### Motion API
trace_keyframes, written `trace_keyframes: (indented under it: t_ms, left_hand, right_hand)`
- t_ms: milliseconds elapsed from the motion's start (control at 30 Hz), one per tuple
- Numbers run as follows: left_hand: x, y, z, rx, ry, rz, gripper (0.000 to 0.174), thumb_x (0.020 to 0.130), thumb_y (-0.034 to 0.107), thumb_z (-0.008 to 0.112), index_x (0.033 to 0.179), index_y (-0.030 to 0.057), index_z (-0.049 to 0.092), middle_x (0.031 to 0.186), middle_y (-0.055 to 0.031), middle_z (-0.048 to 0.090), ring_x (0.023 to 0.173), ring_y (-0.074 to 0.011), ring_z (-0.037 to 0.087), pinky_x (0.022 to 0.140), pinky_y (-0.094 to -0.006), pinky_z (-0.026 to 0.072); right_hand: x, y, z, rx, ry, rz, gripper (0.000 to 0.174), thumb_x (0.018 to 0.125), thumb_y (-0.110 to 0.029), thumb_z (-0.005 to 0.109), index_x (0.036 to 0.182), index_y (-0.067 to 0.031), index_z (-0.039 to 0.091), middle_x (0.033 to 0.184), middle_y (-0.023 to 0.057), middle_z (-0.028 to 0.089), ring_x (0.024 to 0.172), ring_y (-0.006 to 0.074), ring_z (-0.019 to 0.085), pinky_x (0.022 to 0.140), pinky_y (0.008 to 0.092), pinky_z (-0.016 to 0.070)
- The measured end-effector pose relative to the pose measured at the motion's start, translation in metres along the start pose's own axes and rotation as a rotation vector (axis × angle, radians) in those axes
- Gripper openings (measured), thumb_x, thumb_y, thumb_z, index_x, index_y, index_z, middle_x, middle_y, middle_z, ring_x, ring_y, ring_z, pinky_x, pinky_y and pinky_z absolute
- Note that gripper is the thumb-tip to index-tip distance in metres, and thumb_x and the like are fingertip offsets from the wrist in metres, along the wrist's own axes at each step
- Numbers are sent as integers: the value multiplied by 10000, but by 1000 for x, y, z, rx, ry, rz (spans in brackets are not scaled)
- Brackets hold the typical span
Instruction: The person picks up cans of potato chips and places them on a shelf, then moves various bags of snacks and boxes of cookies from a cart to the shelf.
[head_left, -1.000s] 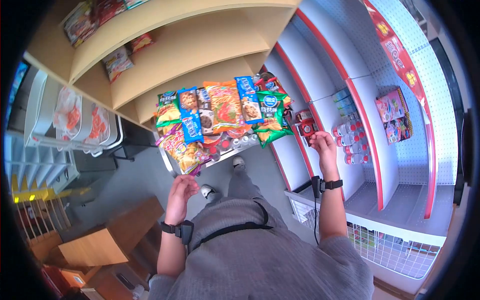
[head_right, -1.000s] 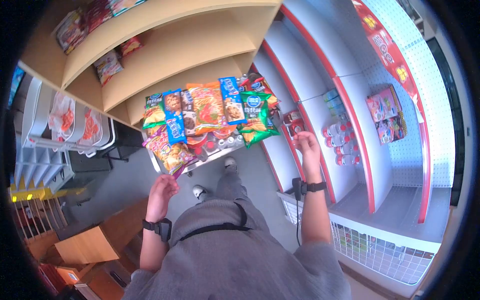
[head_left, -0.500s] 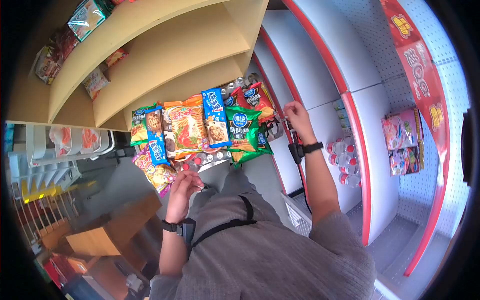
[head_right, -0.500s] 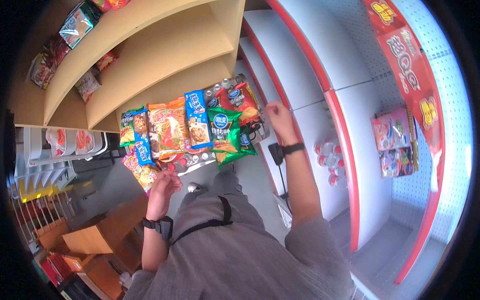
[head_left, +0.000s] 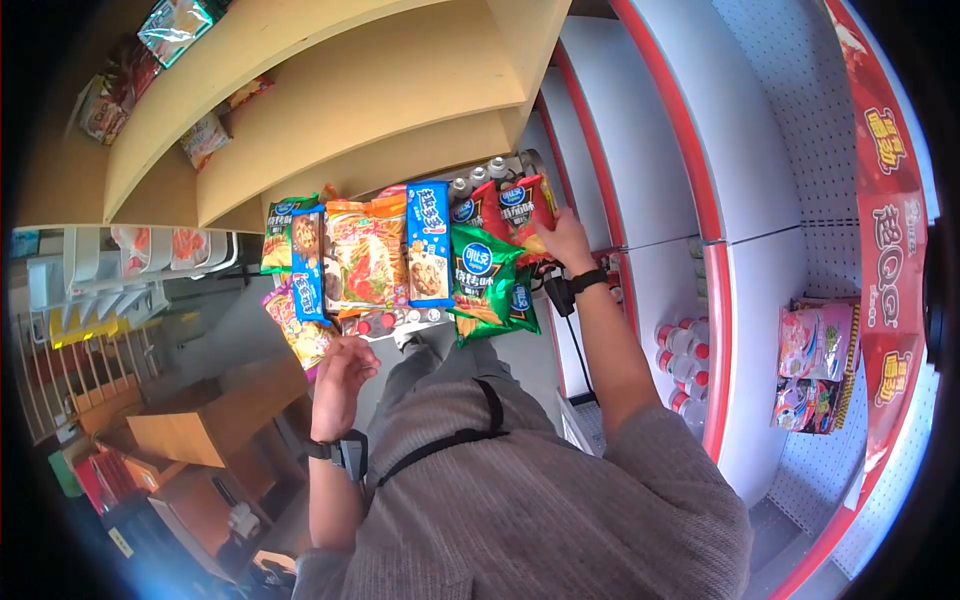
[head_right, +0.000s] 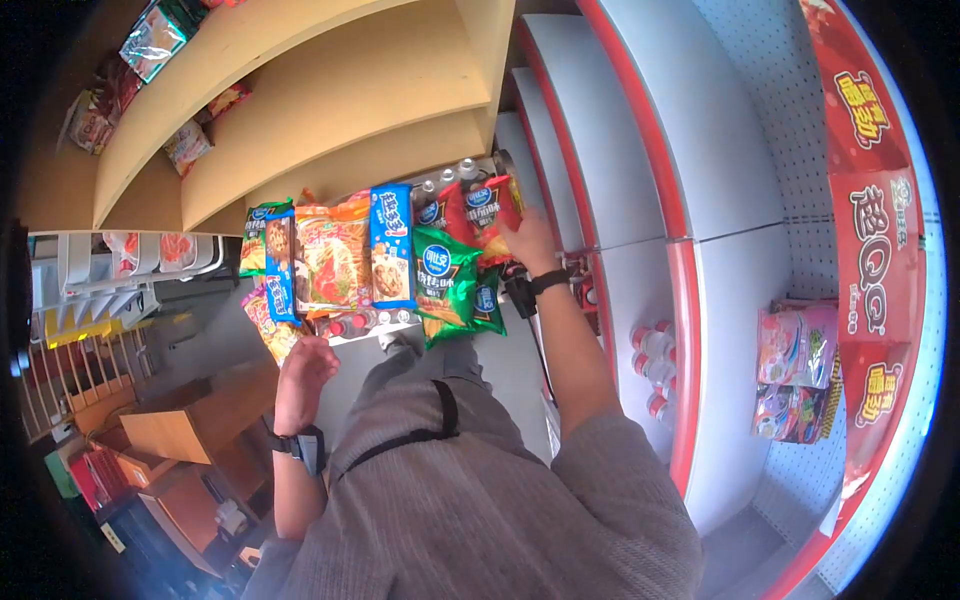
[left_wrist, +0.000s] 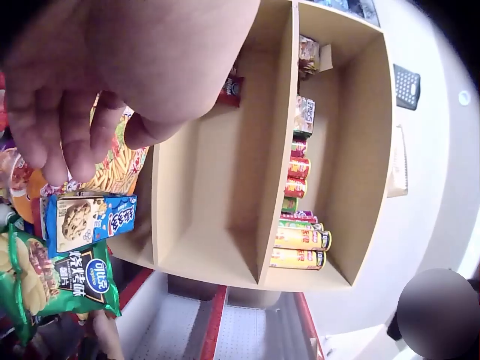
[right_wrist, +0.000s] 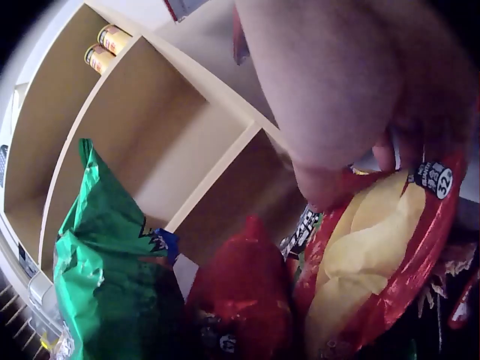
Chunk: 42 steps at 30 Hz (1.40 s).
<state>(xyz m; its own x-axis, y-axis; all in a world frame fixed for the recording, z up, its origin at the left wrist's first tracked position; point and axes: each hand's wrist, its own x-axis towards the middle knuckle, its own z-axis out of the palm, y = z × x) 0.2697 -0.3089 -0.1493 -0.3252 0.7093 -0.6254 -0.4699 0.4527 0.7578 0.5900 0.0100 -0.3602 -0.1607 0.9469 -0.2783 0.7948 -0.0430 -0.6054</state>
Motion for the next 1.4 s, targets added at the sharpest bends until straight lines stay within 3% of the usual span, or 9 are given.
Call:
trace_keyframes:
  t_ms: [167, 233, 333, 467, 1000, 1067, 1133, 1267, 1400]
  left_hand:
    - [7, -4, 3, -28, -12, -25, 249, 1094, 286, 512, 1164, 69, 613, 1001, -40, 654, 950, -169, 650, 880, -324, 503]
    - [8, -5, 3, -40, -5, -33, 256, 1096, 291, 515, 1171, 68, 614, 1002, -41, 655, 950, -170, 651, 880, -325, 504]
    - [9, -2, 6, -47, -7, -38, 255, 1094, 285, 515, 1175, 65, 614, 1000, -39, 654, 950, -169, 651, 880, -325, 504]
    - [6, -3, 8, -21, 20, -47, 257, 1067, 297, 507, 1156, 79, 608, 982, -30, 636, 941, -169, 630, 877, -329, 487]
    - [1, -7, 2, -38, -31, -36, 242, 1070, 273, 501, 1165, 79, 610, 977, -27, 640, 948, -160, 633, 881, -317, 492]
    - [0, -6, 1, -31, -32, -42, 243, 1073, 276, 500, 1161, 78, 611, 976, -27, 641, 945, -160, 633, 880, -317, 493]
    - [-2, -7, -2, -22, -40, -49, 245, 1076, 279, 500, 1158, 78, 613, 974, -27, 642, 942, -160, 633, 878, -318, 493]
    - [-1, -6, -5, 5, -91, -39, 205, 1075, 241, 529, 1162, 75, 614, 977, -26, 647, 948, -154, 635, 877, -314, 498]
    - [3, -4, -4, 69, -236, 20, 198, 1071, 154, 576, 1239, 57, 616, 1062, -49, 683, 1005, -150, 670, 914, -310, 530]
  right_hand:
    - [-3, 2, 2, 62, 6, 18, 652, 836, -430, 850, 1204, 66, 642, 1127, 285, 729, 1079, 403, 722, 932, 471, 568]
    - [1, 6, 4, 301, -77, 100, 663, 815, -392, 886, 1228, 60, 634, 1103, 232, 755, 1037, 323, 752, 896, 410, 581]
    - [17, 30, 27, 431, -70, 53, 677, 796, -361, 914, 1242, 63, 634, 1087, 189, 767, 996, 256, 756, 871, 359, 581]
    - [10, 15, 3, 517, -140, 60, 668, 793, -336, 920, 1240, 71, 635, 1108, 179, 769, 993, 241, 751, 872, 355, 581]
    - [4, 22, -68, 553, 167, -5, 551, 819, -223, 913, 1219, 50, 649, 1085, 122, 735, 976, 196, 708, 870, 333, 574]
    - [3, 32, -74, 631, 274, -108, 548, 818, -192, 914, 1223, 56, 640, 1092, 107, 728, 979, 172, 694, 878, 320, 566]
    - [-31, -16, -113, 626, 252, -83, 517, 832, -140, 900, 1230, 48, 628, 1112, 94, 720, 993, 150, 678, 893, 304, 555]
    - [-77, -62, -154, 706, 327, -247, 445, 878, -53, 841, 1256, 15, 616, 1152, 85, 711, 1025, 141, 673, 913, 296, 549]
    - [-135, -115, -166, 946, 149, -182, 430, 912, -26, 792, 1295, -1, 598, 1209, 80, 691, 1091, 142, 661, 947, 304, 546]
